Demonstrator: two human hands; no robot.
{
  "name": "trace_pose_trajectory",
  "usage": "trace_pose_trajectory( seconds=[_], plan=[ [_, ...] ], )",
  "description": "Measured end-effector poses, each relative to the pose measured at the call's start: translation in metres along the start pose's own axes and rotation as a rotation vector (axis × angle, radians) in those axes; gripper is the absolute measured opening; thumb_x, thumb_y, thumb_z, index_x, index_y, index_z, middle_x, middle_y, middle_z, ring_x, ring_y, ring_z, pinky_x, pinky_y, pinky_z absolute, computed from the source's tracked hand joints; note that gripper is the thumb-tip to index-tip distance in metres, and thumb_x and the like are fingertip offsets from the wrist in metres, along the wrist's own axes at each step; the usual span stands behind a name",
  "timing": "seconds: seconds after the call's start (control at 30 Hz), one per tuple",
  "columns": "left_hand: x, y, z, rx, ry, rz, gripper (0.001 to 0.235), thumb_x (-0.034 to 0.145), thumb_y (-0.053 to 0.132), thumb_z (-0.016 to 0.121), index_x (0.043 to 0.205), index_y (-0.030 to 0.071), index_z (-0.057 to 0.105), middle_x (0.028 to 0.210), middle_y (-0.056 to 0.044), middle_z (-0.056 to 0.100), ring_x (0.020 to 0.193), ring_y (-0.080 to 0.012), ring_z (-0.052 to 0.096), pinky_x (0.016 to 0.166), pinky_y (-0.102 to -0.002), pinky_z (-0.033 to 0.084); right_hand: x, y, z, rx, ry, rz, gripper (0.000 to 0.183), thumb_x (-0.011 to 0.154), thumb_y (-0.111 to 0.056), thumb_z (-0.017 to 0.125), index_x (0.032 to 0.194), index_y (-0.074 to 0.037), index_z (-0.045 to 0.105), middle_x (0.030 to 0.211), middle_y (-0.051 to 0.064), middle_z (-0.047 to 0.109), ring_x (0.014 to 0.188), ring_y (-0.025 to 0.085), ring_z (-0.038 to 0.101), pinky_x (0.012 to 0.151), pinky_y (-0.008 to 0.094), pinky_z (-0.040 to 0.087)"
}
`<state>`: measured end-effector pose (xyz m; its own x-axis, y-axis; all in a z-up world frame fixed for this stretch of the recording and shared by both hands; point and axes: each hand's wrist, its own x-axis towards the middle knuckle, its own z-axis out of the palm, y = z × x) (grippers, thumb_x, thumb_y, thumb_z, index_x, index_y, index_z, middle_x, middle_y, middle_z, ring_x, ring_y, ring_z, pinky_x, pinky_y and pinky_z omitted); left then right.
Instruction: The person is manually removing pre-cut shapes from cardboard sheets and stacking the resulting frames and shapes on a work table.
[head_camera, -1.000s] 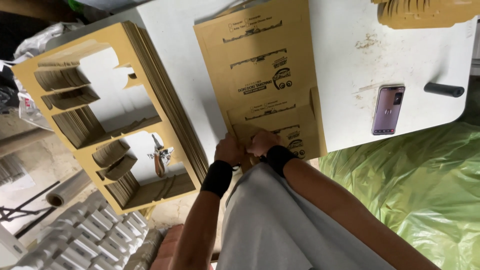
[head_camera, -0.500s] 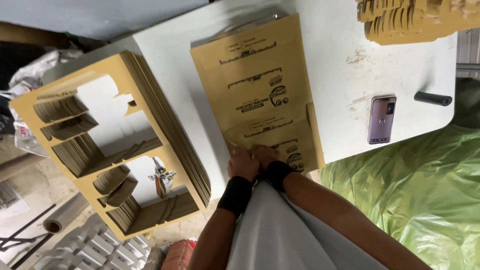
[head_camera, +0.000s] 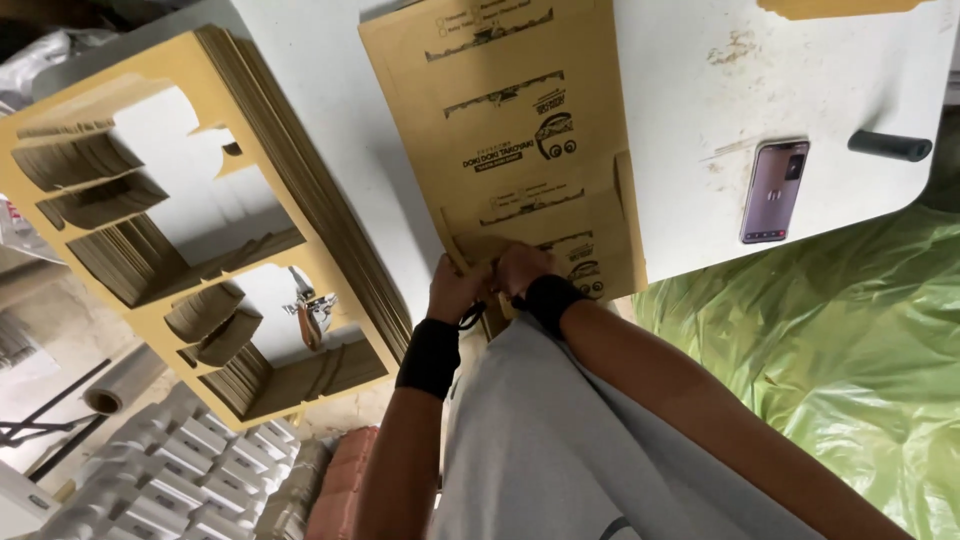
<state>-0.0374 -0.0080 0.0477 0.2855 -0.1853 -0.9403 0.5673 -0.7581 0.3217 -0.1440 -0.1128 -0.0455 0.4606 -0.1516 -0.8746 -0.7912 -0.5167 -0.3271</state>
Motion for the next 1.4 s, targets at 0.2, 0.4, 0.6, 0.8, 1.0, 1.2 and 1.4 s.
trace_pose_trajectory(
  seconds=[0.2, 0.4, 0.6, 0.8, 1.0, 1.2, 1.4],
  plan=[
    [0.056, -0.076, 0.02, 0.159, 0.131, 0.018, 0.045, 0.104, 0.05, 0.041, 0.122, 0.009, 0.047, 0.122, -0.024, 0.065, 0.119, -0.0419, 0.065, 0.098, -0.053, 0.053, -0.046, -0.041, -0.04, -0.199, -0.039, -0.06, 0.023, 0.092, -0.018, 0.069, 0.074, -0.004, 0.077, 0.076, 0.018, 0.075, 0.082, 0.034, 0.075, 0.07, 0.046, 0.06],
    [0.051, -0.124, 0.055, 1.211, 0.707, 0.757, 0.025, 0.103, 0.02, 0.059, 0.086, 0.003, 0.062, 0.095, -0.017, 0.064, 0.069, -0.0197, 0.07, 0.057, -0.026, 0.054, 0.036, 0.023, 0.041, -0.243, 0.022, 0.095, 0.015, 0.09, -0.027, 0.064, 0.081, -0.015, 0.068, 0.077, 0.005, 0.071, 0.081, 0.03, 0.074, 0.073, 0.043, 0.053],
    [0.029, -0.07, 0.022, 0.032, 0.169, 0.146, 0.036, 0.096, 0.034, 0.052, 0.107, 0.0, 0.056, 0.1, -0.029, 0.072, 0.102, -0.0479, 0.07, 0.086, -0.06, 0.051, 0.043, 0.044, 0.044, 0.173, -0.028, 0.077, 0.031, 0.09, -0.03, 0.07, 0.095, 0.0, 0.066, 0.08, 0.012, 0.067, 0.087, 0.039, 0.073, 0.066, 0.048, 0.054],
    [-0.003, -0.06, 0.008, 0.036, 0.115, 0.113, 0.088, 0.093, 0.079, 0.048, 0.138, 0.004, 0.045, 0.135, -0.026, 0.06, 0.124, -0.0441, 0.062, 0.104, -0.057, 0.052, -0.008, -0.013, -0.019, 0.195, -0.075, 0.07, 0.027, 0.082, -0.036, 0.077, 0.078, -0.01, 0.071, 0.07, 0.007, 0.067, 0.068, 0.023, 0.069, 0.057, 0.036, 0.053],
    [-0.043, -0.055, 0.031, 0.012, 0.226, 0.234, 0.08, 0.082, 0.031, 0.073, 0.143, -0.002, 0.033, 0.128, -0.028, 0.055, 0.127, -0.048, 0.055, 0.112, -0.064, 0.044, -0.07, -0.067, -0.068, -0.095, -0.113, -0.059, 0.03, 0.089, -0.031, 0.071, 0.082, -0.002, 0.069, 0.083, 0.012, 0.068, 0.086, 0.021, 0.067, 0.076, 0.031, 0.054],
    [-0.038, -0.083, 0.042, 0.127, 0.22, 0.167, 0.093, 0.079, 0.03, 0.072, 0.153, 0.009, 0.021, 0.138, -0.03, 0.053, 0.133, -0.0514, 0.052, 0.112, -0.065, 0.043, -0.031, -0.014, -0.033, 0.138, -0.07, -0.124, 0.033, 0.086, -0.037, 0.072, 0.063, -0.013, 0.068, 0.063, 0.006, 0.065, 0.064, 0.021, 0.062, 0.064, 0.034, 0.053],
    [-0.02, -0.095, 0.051, 0.198, 0.257, 0.105, 0.086, 0.076, 0.031, 0.074, 0.144, 0.01, 0.028, 0.125, -0.022, 0.062, 0.122, -0.0446, 0.063, 0.108, -0.059, 0.049, -0.017, 0.073, -0.017, 0.7, 0.236, -0.127, 0.047, 0.093, -0.047, 0.07, 0.092, -0.001, 0.078, 0.08, 0.017, 0.075, 0.07, 0.027, 0.072, 0.065, 0.04, 0.06]
  ],
)
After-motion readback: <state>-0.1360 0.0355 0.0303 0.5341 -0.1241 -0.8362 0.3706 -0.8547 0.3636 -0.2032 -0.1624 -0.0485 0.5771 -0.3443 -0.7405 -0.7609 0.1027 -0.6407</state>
